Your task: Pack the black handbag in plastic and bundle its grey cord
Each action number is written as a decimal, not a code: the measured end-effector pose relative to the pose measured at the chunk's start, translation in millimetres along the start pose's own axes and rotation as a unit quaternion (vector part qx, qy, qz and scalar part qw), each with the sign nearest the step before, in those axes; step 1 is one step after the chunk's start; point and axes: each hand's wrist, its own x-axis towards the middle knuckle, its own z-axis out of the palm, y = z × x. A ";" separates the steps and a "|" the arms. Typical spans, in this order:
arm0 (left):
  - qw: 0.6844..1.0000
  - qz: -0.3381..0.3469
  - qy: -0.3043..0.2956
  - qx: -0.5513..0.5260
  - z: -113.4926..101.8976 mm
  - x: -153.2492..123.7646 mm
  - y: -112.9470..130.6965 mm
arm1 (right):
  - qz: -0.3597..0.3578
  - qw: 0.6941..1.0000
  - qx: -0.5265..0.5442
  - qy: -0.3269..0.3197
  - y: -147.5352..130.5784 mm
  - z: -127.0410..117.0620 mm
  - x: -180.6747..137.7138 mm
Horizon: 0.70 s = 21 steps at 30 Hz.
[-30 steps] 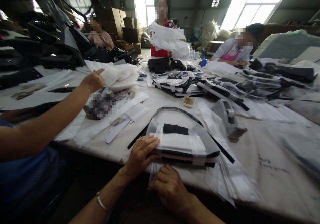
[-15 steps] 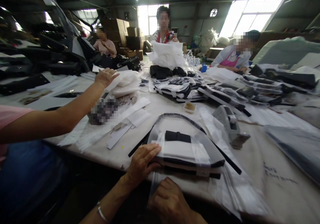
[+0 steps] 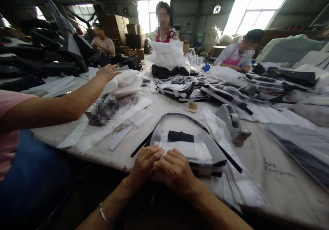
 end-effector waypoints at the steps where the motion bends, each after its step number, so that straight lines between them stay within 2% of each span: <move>1: 1.000 -0.009 0.001 -0.014 -1.4 -0.3 -0.3 | 0.005 1.000 -0.012 -0.006 6.3 0.1 4.6; 5: 0.990 -0.058 -0.050 -0.118 -16.4 2.6 0.7 | 0.056 0.997 -0.014 -0.050 27.9 2.9 16.6; 7: 0.978 -0.095 -0.089 -0.164 -24.1 5.3 3.0 | 0.101 0.992 0.024 -0.078 34.2 2.4 21.5; 9: 0.969 -0.135 -0.101 -0.181 -26.4 7.2 5.8 | 0.168 0.976 0.078 -0.112 37.1 0.2 26.3; 12: 0.966 -0.180 -0.078 -0.171 -18.0 6.9 9.4 | 0.285 0.933 0.156 -0.156 37.0 -3.1 31.3; 14: 0.967 -0.194 -0.052 -0.156 -9.4 5.6 11.1 | 0.328 0.913 0.175 -0.167 36.3 -3.2 31.6; 17: 0.968 -0.202 -0.021 -0.144 -1.6 5.2 12.9 | 0.340 0.913 0.157 -0.162 36.7 -0.3 28.9; 21: 0.968 -0.214 -0.013 -0.134 -1.2 10.0 14.0 | 0.338 0.911 0.141 -0.190 38.8 1.6 28.7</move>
